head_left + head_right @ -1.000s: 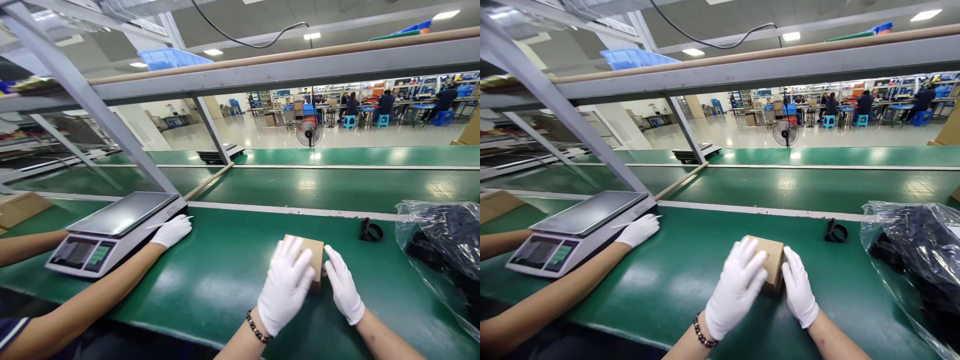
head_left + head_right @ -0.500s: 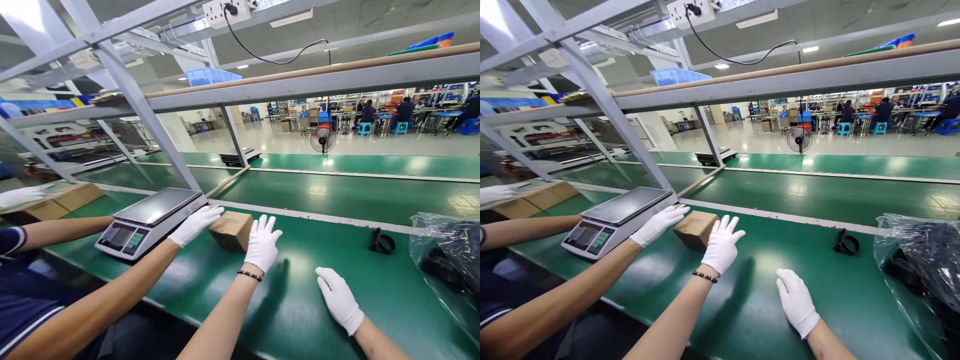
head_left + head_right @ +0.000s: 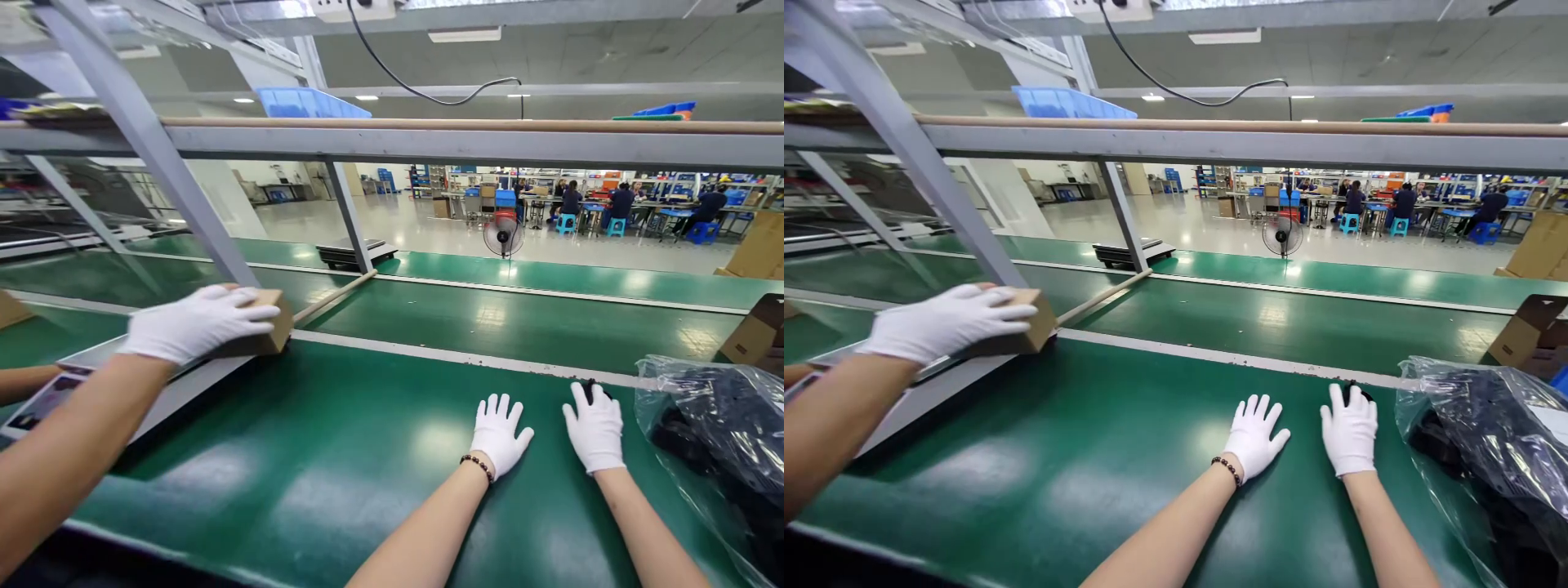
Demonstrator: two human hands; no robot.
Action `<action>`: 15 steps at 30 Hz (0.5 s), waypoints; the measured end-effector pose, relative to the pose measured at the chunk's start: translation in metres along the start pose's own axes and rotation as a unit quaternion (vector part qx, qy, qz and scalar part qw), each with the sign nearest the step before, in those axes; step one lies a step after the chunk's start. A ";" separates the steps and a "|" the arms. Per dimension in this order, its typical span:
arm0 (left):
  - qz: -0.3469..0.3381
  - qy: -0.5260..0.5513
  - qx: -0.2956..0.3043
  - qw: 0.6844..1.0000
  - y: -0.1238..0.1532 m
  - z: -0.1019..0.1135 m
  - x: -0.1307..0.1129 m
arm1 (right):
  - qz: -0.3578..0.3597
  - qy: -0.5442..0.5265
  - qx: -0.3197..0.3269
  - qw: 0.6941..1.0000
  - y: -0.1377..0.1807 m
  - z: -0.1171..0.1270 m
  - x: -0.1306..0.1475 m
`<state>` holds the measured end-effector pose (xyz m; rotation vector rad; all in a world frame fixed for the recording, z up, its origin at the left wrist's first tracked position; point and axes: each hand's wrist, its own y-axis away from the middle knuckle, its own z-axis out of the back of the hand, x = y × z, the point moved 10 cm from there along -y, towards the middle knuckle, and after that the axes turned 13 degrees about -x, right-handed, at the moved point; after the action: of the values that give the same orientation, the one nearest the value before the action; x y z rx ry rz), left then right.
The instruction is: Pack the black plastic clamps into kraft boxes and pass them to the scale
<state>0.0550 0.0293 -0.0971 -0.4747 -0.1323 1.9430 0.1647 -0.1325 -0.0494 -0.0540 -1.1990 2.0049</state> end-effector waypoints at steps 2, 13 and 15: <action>-0.010 0.021 -0.005 1.000 -0.002 0.005 0.002 | 0.004 0.029 0.001 1.000 -0.007 -0.005 -0.016; -0.017 0.115 -0.047 0.992 -0.009 0.010 -0.001 | 0.195 -0.127 0.070 0.970 0.036 -0.021 0.063; -0.036 0.133 -0.045 0.989 -0.009 0.011 -0.005 | 0.188 -0.100 0.078 0.974 0.030 -0.016 0.063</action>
<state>0.0599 0.0298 -0.0829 -0.7733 -0.0657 1.7911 0.1098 -0.0879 -0.0599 -0.0004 -1.2211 2.4812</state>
